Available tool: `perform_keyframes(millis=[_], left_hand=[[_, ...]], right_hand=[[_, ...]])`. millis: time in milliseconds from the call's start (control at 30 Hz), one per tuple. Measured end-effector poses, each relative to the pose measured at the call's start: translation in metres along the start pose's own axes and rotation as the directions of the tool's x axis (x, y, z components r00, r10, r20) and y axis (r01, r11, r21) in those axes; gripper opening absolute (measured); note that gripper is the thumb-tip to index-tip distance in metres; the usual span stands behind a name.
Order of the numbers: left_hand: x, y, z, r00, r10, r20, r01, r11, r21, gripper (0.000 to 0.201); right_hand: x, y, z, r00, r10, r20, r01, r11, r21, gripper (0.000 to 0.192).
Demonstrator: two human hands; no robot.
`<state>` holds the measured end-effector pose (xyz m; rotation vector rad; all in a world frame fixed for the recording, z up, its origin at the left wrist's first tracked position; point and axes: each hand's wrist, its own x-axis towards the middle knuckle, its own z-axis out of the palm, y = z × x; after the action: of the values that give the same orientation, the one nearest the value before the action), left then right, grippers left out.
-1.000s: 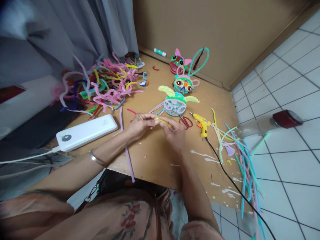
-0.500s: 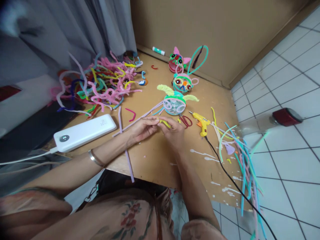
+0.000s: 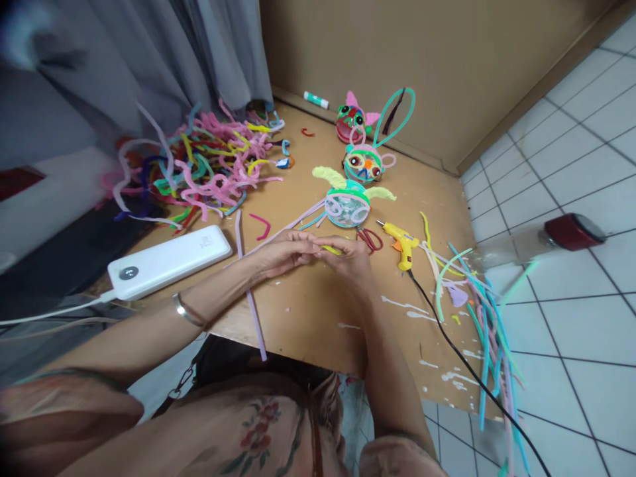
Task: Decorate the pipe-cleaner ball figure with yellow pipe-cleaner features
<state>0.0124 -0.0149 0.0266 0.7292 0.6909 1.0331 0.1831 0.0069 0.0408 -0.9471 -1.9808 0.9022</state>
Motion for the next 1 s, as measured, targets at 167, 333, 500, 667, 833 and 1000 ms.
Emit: perform_keyframes(millis=[167, 333, 500, 667, 833, 1000], left_hand=[[0.002, -0.003, 0.002, 0.993, 0.08, -0.082, -0.089, 0.99, -0.112, 0.015], [0.005, -0.008, 0.006, 0.984, 0.036, -0.175, -0.097, 0.931, -0.352, 0.013], [0.005, -0.011, 0.01, 0.984, -0.012, -0.178, -0.073, 0.883, -0.463, 0.011], [0.005, -0.013, 0.01, 0.988, -0.052, -0.145, -0.023, 0.881, -0.472, 0.009], [0.005, -0.015, 0.009, 0.988, -0.067, -0.14, -0.003, 0.892, -0.452, 0.01], [0.003, -0.014, 0.008, 0.985, -0.075, -0.157, 0.006, 0.916, -0.4, 0.014]], right_hand=[[-0.002, -0.005, 0.006, 0.994, -0.025, -0.107, 0.023, 1.0, -0.019, 0.023], [-0.005, -0.003, 0.022, 0.964, -0.046, -0.262, 0.003, 0.986, -0.164, 0.024], [-0.007, -0.001, 0.025, 0.954, -0.192, -0.23, 0.091, 0.917, -0.388, 0.017], [-0.009, 0.0, 0.02, 0.955, -0.207, -0.212, 0.096, 0.893, -0.441, 0.015], [-0.009, 0.004, 0.018, 0.955, -0.185, -0.233, 0.074, 0.906, -0.417, 0.013], [-0.007, 0.006, 0.015, 0.965, -0.115, -0.236, 0.043, 0.956, -0.29, 0.014]])
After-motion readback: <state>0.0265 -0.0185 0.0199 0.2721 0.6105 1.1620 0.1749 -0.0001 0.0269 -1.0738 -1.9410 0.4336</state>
